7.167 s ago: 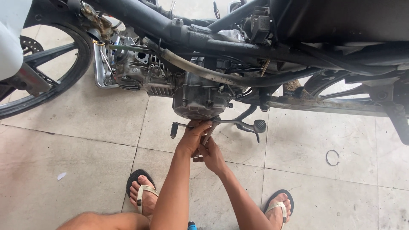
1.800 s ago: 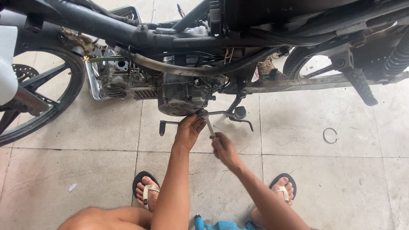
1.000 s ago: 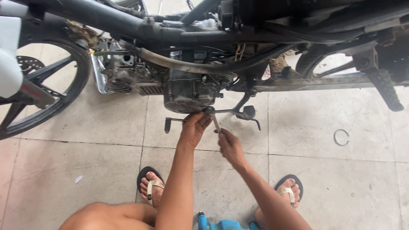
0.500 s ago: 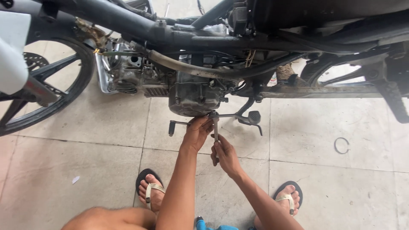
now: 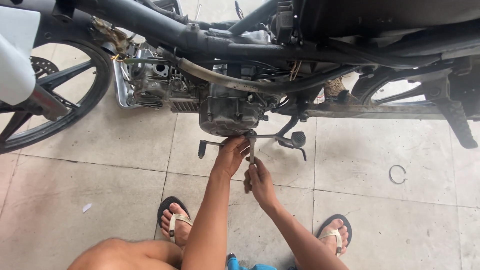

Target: Loosening or tightening bolts on a motorcycle engine and kickstand using a wrench

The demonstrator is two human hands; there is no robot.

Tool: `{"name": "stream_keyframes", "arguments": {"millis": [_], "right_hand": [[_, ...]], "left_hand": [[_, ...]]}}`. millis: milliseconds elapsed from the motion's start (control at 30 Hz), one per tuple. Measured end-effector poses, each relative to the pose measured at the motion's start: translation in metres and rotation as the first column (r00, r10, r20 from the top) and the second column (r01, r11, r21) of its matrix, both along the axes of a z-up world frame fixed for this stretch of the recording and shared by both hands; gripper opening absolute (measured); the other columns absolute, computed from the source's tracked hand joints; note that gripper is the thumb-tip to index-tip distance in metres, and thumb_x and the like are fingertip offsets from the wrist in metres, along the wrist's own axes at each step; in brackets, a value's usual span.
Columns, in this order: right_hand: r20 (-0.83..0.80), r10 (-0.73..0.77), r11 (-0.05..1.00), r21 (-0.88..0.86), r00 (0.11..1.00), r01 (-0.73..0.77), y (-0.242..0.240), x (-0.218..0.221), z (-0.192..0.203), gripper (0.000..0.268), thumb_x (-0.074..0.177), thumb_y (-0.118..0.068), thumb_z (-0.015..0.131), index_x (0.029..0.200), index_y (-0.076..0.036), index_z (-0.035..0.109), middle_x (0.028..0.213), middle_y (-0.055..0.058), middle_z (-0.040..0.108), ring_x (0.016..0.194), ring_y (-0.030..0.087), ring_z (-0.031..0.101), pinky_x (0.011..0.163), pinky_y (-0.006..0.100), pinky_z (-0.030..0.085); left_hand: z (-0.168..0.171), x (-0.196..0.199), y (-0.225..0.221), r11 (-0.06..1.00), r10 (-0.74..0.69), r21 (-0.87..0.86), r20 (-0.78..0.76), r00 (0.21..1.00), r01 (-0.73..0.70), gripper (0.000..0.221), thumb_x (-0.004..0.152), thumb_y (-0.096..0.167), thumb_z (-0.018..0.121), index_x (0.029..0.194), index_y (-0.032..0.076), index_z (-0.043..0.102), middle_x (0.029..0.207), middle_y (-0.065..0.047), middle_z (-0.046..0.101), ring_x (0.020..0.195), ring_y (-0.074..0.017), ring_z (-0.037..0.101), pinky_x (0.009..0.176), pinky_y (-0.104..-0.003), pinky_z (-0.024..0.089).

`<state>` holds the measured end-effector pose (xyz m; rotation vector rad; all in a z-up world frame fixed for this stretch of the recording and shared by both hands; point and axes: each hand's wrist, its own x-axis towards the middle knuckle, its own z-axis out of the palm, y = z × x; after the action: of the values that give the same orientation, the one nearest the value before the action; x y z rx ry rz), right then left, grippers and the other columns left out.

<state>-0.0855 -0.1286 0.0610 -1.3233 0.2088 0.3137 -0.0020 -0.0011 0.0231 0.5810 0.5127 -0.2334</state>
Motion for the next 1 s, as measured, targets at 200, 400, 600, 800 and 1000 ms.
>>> {"name": "stream_keyframes", "arguments": {"millis": [200,400,600,800,1000], "right_hand": [[0.085,0.138,0.949,-0.295,0.987,-0.108,-0.002,0.008,-0.021,0.023,0.107,-0.018,0.048,0.125,-0.006,0.055,0.069,0.009,0.072,0.059,0.023,0.076,0.052,0.027,0.056],[0.010,0.001,1.000,-0.006,1.000,-0.001,0.007,-0.001,-0.025,0.027,0.112,-0.025,0.035,0.131,-0.010,0.047,0.065,-0.003,0.031,0.041,0.006,0.038,0.034,0.019,0.030],[0.036,-0.036,0.999,-0.007,0.999,0.036,0.017,-0.002,-0.028,0.027,0.112,-0.027,0.035,0.131,-0.012,0.047,0.066,-0.003,0.029,0.043,0.007,0.035,0.034,0.019,0.031],[0.080,-0.091,0.990,-0.103,0.993,0.099,0.031,0.003,-0.048,0.025,0.113,-0.031,0.031,0.115,-0.013,0.047,0.062,-0.001,0.034,0.041,0.010,0.039,0.034,0.021,0.031],[0.196,-0.183,0.918,-0.316,0.963,0.239,0.040,0.010,-0.069,0.042,0.111,-0.034,0.036,0.079,-0.012,0.052,0.045,0.001,0.051,0.035,0.014,0.054,0.031,0.023,0.037]], "left_hand": [[0.023,-0.001,-0.003,1.000,-0.008,0.021,0.016,1.000,0.008,0.018,0.081,0.004,0.080,0.080,0.021,0.077,0.085,-0.007,0.079,0.089,-0.0254,0.077,0.080,-0.035,0.059],[0.021,-0.002,-0.002,1.000,0.007,0.020,0.003,1.000,-0.007,0.017,0.081,0.004,0.080,0.080,0.020,0.076,0.083,-0.007,0.078,0.085,-0.0235,0.077,0.076,-0.033,0.059],[0.027,-0.003,-0.002,1.000,0.017,0.023,0.018,1.000,-0.017,0.016,0.081,0.003,0.080,0.080,0.018,0.075,0.084,-0.009,0.079,0.084,-0.0236,0.078,0.076,-0.033,0.059],[0.031,-0.004,-0.004,1.000,0.027,0.013,0.021,0.999,-0.027,0.018,0.082,0.003,0.080,0.079,0.019,0.073,0.084,-0.008,0.079,0.083,-0.0222,0.078,0.076,-0.033,0.059],[0.027,-0.004,-0.005,0.999,0.044,0.003,0.023,0.999,-0.045,0.019,0.083,0.001,0.079,0.080,0.019,0.074,0.084,-0.008,0.078,0.082,-0.0216,0.077,0.076,-0.031,0.059]]}}
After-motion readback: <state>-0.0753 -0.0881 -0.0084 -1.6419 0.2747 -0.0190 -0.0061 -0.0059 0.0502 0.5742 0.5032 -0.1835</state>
